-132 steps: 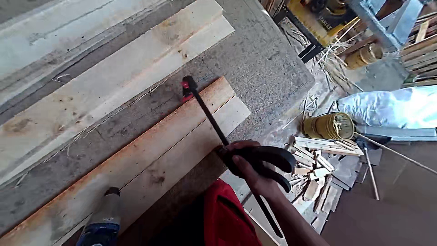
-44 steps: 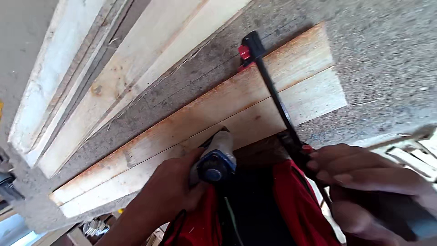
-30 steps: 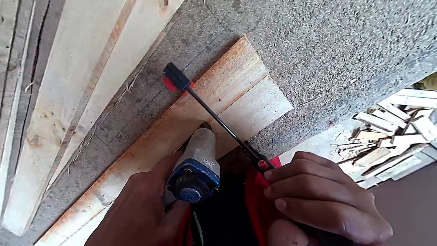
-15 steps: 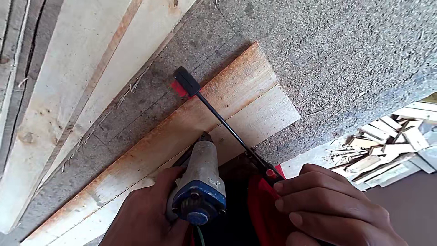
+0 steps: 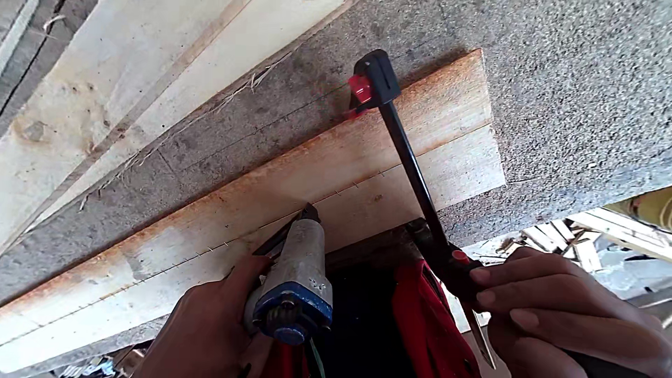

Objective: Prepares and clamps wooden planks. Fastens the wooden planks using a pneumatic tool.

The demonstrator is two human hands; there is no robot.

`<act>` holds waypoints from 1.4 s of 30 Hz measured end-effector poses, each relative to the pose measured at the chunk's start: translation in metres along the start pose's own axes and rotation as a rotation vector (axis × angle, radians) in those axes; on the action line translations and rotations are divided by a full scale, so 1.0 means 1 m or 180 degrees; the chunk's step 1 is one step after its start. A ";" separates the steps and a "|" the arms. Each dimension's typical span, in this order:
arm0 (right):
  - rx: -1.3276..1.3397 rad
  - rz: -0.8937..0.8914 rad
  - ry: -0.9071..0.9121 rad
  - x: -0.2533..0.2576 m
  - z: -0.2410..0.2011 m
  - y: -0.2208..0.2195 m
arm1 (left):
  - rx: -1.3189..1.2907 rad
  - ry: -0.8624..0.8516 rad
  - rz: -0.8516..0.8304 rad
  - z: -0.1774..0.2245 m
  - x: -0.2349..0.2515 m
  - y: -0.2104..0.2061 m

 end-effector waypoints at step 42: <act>0.0006 -0.0436 -0.0672 -0.045 0.029 -0.018 | -0.0331 0.0586 0.0471 -0.121 -0.073 -0.004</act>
Point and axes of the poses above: each hand's wrist, its own x-axis towards the middle knuckle, its own y-axis out of the back of the hand, z = x × y, the point moved 10 cm from there along x, towards the middle knuckle, and after that the axes turned 13 degrees about y, right-handed, at the moved point
